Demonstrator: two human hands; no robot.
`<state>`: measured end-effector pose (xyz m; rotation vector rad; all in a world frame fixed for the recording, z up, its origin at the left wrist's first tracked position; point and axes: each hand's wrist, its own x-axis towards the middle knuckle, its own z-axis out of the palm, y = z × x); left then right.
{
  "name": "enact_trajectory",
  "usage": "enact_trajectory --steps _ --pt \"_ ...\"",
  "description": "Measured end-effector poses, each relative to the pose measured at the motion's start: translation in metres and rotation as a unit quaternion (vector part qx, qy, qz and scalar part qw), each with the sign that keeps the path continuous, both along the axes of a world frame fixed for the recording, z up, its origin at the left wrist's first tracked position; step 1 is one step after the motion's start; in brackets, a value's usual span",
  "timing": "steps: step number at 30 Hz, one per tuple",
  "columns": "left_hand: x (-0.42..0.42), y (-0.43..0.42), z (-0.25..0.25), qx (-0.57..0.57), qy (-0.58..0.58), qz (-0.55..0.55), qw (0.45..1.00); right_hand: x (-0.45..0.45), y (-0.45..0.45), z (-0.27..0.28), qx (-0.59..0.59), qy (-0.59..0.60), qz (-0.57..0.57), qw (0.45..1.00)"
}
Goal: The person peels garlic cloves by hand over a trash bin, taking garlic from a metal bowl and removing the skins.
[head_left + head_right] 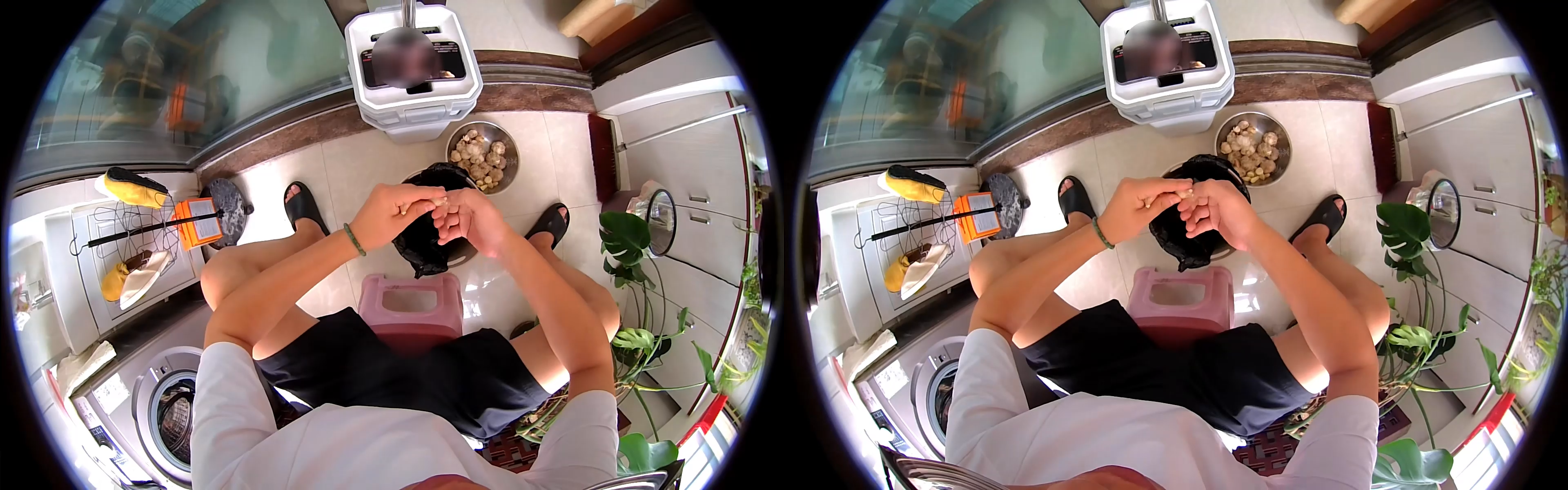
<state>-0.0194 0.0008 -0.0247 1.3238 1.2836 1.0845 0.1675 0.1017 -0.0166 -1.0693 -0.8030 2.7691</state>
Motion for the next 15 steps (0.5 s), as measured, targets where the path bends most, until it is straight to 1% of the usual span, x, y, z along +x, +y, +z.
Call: enact_trajectory --steps 2,4,6,8,9,11,12,14,15 --pt "-0.003 0.002 -0.002 -0.041 0.009 0.007 0.999 0.0 0.003 0.002 0.02 0.013 0.016 1.0" --pt "-0.004 0.003 -0.004 -0.053 0.001 0.009 0.999 0.0 0.004 0.001 0.066 0.02 0.038 0.997" --pt "-0.004 0.002 -0.005 -0.067 -0.008 0.011 0.998 0.001 0.003 -0.002 0.075 0.029 0.046 0.996" --pt "-0.003 0.003 -0.003 -0.078 -0.06 0.004 0.995 0.002 0.003 -0.006 0.083 0.038 0.053 0.994" --pt "-0.002 0.002 -0.004 -0.08 -0.061 0.004 0.995 0.002 0.003 -0.007 0.078 0.041 0.055 0.995" --pt "-0.001 0.001 -0.006 -0.055 -0.093 0.009 0.994 0.003 0.002 -0.008 0.073 0.043 0.057 0.995" --pt "-0.001 0.001 -0.007 -0.055 -0.094 0.008 0.994 0.002 0.001 -0.008 0.077 0.028 0.057 0.995" --pt "0.001 0.0 -0.008 -0.092 -0.155 0.005 0.984 -0.001 -0.002 -0.007 0.08 0.013 0.058 0.995" --pt "0.001 0.0 -0.01 -0.092 -0.155 0.005 0.984 -0.002 -0.003 -0.008 0.1 -0.016 0.055 0.993"
